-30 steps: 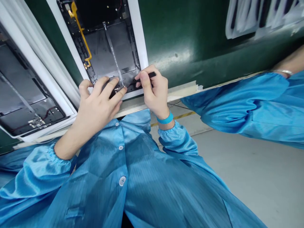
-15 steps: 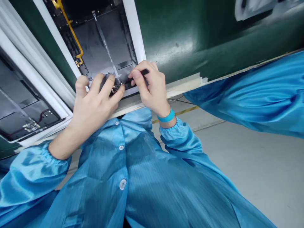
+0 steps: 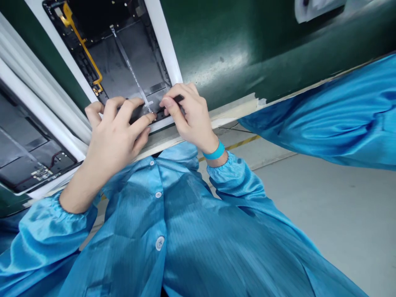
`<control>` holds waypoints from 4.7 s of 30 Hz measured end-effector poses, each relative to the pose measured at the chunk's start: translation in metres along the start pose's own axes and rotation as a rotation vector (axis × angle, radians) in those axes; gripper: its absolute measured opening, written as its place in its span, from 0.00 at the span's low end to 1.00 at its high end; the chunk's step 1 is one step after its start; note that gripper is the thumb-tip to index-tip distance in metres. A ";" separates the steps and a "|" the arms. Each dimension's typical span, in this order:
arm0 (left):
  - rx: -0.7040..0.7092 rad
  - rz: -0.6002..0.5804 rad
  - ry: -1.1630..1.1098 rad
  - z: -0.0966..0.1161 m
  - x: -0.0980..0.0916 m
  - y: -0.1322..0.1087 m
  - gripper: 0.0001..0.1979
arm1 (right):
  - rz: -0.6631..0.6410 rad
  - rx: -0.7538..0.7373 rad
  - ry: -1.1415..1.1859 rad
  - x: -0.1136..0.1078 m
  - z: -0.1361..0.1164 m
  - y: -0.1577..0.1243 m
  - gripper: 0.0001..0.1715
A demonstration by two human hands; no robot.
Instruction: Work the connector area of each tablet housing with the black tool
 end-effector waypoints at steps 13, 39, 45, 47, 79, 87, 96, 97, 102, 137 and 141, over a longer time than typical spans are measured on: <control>0.017 -0.031 0.038 0.008 -0.007 0.003 0.16 | -0.047 0.042 0.050 0.000 0.000 0.002 0.33; -0.045 0.109 0.074 -0.001 0.025 -0.019 0.19 | -0.011 -0.020 0.054 0.002 0.003 0.002 0.32; -0.113 0.061 -0.017 0.000 0.022 -0.016 0.18 | -0.010 -0.055 0.048 0.005 0.006 0.000 0.32; -0.121 0.052 -0.036 0.001 0.021 -0.015 0.19 | -0.019 -0.061 0.048 0.007 0.008 0.000 0.32; -0.069 0.063 0.048 0.002 0.020 -0.011 0.19 | -0.064 -0.066 0.095 0.003 0.010 0.001 0.30; -0.048 0.080 0.061 0.001 0.023 -0.012 0.22 | -0.060 0.006 0.158 -0.001 0.008 0.000 0.31; -0.084 0.074 -0.025 0.001 0.024 -0.012 0.24 | -0.077 -0.036 0.098 0.002 0.011 0.000 0.31; -0.081 0.077 -0.025 0.001 0.025 -0.012 0.24 | -0.084 -0.047 0.092 0.002 0.012 0.001 0.32; -0.097 0.064 -0.036 0.000 0.025 -0.012 0.24 | -0.123 -0.095 0.037 0.003 0.015 0.005 0.33; -0.044 0.146 0.050 0.001 0.030 -0.015 0.29 | 0.088 0.188 0.032 -0.012 0.024 0.013 0.31; -0.063 0.128 0.021 0.001 0.030 -0.014 0.27 | 0.121 0.157 0.055 -0.014 0.028 0.011 0.28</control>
Point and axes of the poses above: each hand's wrist, its own y-axis towards the middle knuckle, its own x-axis out of the palm, z = x × y, the point moved 2 cm from there along y, towards the middle knuckle, and after that the axes turned 7 degrees about -x, right-handed, at the moved point
